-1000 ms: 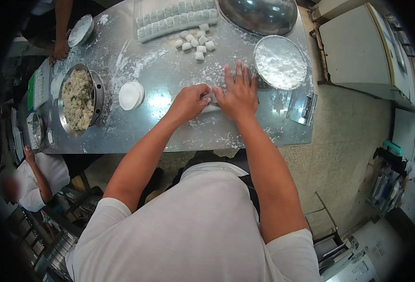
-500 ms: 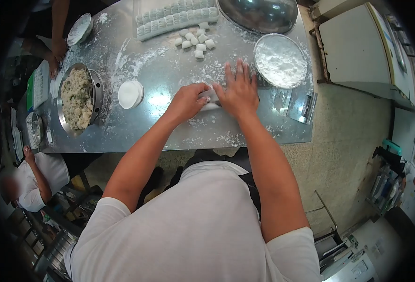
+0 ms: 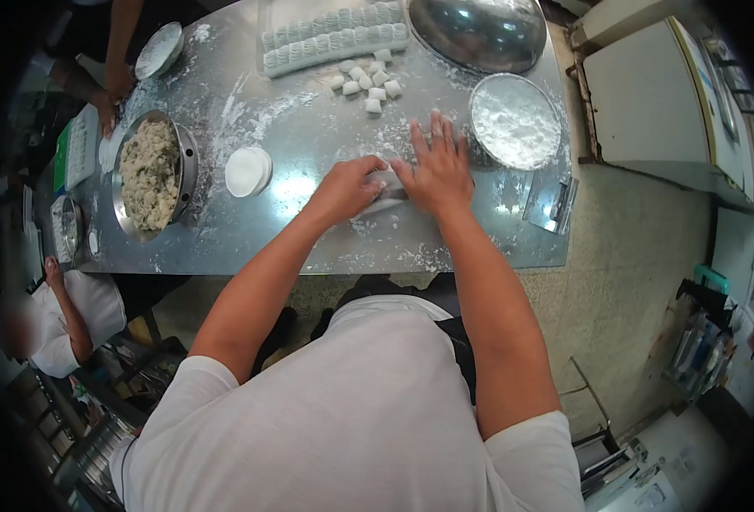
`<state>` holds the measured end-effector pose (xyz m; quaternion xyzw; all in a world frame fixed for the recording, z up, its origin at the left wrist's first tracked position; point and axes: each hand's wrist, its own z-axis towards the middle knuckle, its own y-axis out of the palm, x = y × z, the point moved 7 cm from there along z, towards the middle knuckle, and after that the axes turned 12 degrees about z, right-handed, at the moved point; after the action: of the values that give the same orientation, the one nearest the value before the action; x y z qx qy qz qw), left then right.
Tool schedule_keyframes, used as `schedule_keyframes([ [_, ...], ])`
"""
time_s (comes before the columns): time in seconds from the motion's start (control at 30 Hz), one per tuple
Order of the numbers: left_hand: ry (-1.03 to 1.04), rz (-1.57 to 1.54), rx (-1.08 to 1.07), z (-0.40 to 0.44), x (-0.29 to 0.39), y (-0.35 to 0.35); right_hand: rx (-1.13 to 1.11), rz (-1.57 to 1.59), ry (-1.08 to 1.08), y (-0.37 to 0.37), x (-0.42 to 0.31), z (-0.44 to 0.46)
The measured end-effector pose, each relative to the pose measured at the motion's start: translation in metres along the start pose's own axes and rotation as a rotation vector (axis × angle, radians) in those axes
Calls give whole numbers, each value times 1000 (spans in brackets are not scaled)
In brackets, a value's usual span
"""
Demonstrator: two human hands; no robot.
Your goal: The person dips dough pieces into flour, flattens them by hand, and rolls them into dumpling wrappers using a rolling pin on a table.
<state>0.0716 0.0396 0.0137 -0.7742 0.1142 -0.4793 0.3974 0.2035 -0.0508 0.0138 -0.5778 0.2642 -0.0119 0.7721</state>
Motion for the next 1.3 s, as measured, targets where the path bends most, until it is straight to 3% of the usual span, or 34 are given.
schedule_keyframes([
  [0.17,39,40,-21,-24,-8,-10,-78,85,-21,-12,1,-103],
  [0.23,-40,-407,-223,-45,-20,-12,-87,108,-33,-16,3,-116],
  [0.27,-80,-745,-211,-54,-47,1,-87,85,-6,-17,8,-117],
  [0.3,-90,-743,-199,-62,-60,-1,-86,61,26,-17,11,-116],
  [0.37,-262,-1604,-9,-76,-87,-9,-81,55,21,-14,10,-113],
  [0.43,-275,-1715,86,-81,-105,-20,-77,48,27,-13,12,-110],
  [0.5,-272,-1630,285,-90,-128,-38,-80,47,26,-12,11,-111],
  [0.57,-273,-1641,343,-94,-138,-64,-80,44,30,-12,12,-110],
  [0.63,-310,-1351,578,-98,-160,-97,-82,42,40,-11,13,-111],
  [0.67,-308,-1350,575,-97,-166,-104,-80,42,43,-11,13,-111],
  [0.73,-342,296,824,-106,-143,-151,-72,47,34,-12,12,-111],
  [0.87,-103,211,752,-60,-100,-130,-67,49,44,-15,10,-110],
  [0.93,64,182,580,-22,-68,-103,-59,48,48,-15,10,-109],
  [1.0,25,82,418,15,-42,-80,-54,48,53,-15,11,-110],
  [1.23,76,361,472,83,-13,-37,-37,70,79,-21,12,-109],
  [1.3,64,321,400,80,-13,-43,-35,114,69,-21,12,-109],
])
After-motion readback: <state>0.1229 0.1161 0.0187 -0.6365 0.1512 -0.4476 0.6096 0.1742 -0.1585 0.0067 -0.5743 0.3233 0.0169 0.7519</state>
